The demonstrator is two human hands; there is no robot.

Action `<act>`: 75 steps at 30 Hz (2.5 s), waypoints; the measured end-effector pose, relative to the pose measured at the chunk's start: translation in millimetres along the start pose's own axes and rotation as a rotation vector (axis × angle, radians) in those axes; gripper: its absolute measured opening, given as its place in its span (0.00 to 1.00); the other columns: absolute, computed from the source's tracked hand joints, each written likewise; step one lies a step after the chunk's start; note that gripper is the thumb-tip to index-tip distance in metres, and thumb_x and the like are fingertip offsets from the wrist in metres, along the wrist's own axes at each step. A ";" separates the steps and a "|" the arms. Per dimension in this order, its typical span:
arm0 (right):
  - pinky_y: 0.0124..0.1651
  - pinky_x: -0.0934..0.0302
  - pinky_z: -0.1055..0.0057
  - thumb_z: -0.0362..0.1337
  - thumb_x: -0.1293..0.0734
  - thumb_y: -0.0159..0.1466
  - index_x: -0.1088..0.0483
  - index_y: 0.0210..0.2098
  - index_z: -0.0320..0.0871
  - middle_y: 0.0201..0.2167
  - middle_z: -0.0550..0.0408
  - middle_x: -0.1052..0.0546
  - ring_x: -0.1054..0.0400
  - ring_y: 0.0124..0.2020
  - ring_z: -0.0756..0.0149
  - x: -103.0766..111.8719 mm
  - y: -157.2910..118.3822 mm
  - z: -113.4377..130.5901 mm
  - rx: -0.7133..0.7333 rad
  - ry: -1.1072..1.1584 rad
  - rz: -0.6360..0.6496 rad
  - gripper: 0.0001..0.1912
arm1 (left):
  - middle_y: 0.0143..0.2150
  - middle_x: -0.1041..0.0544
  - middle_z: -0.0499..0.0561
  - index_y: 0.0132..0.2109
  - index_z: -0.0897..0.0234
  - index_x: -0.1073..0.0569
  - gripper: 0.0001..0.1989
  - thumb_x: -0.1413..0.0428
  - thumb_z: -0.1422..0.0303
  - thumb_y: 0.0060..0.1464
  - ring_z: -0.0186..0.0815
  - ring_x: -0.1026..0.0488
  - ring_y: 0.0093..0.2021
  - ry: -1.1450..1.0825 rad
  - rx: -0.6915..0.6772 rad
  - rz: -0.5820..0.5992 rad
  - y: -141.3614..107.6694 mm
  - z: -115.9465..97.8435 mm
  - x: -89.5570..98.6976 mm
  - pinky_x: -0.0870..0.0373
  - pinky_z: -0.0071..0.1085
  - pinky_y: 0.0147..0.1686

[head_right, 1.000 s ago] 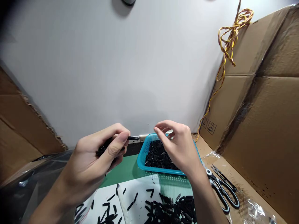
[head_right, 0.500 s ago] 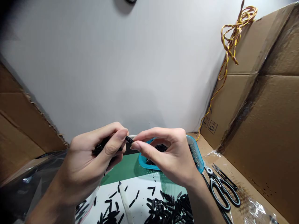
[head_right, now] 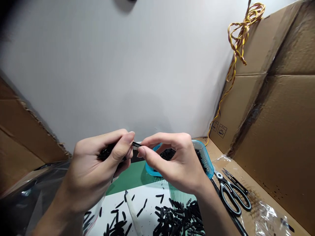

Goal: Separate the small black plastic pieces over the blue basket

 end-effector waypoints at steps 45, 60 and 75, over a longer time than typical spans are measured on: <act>0.32 0.40 0.64 0.38 0.28 0.70 0.21 0.50 0.46 0.29 0.58 0.19 0.32 0.26 0.66 44.0 9.9 -43.4 -0.158 -0.799 0.008 0.09 | 0.23 0.44 0.39 0.31 0.61 0.37 0.22 0.45 0.55 0.72 0.22 0.46 0.14 -0.808 0.337 0.059 9.7 27.0 -15.6 0.57 0.20 0.13; 0.25 0.39 0.69 0.34 0.30 0.71 0.23 0.44 0.45 0.23 0.63 0.25 0.36 0.21 0.72 -26.6 -1.7 -3.1 0.079 -0.299 -0.078 0.03 | 0.22 0.43 0.39 0.33 0.62 0.33 0.20 0.43 0.54 0.69 0.22 0.44 0.15 -0.739 0.305 -0.056 10.2 27.9 -21.8 0.50 0.16 0.12; 0.22 0.37 0.72 0.30 0.26 0.68 0.19 0.41 0.45 0.21 0.64 0.24 0.33 0.18 0.74 2.4 -1.7 -3.3 0.154 -0.240 -0.160 0.05 | 0.21 0.43 0.39 0.32 0.65 0.26 0.17 0.34 0.58 0.63 0.20 0.45 0.15 -0.796 0.331 -0.037 11.8 34.0 -19.6 0.50 0.14 0.12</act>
Point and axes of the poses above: each hand's wrist, its own y-axis towards the middle knuckle, its own x-axis out of the back of the hand, z = x × y, the point moved 4 cm from there along y, towards the middle knuckle
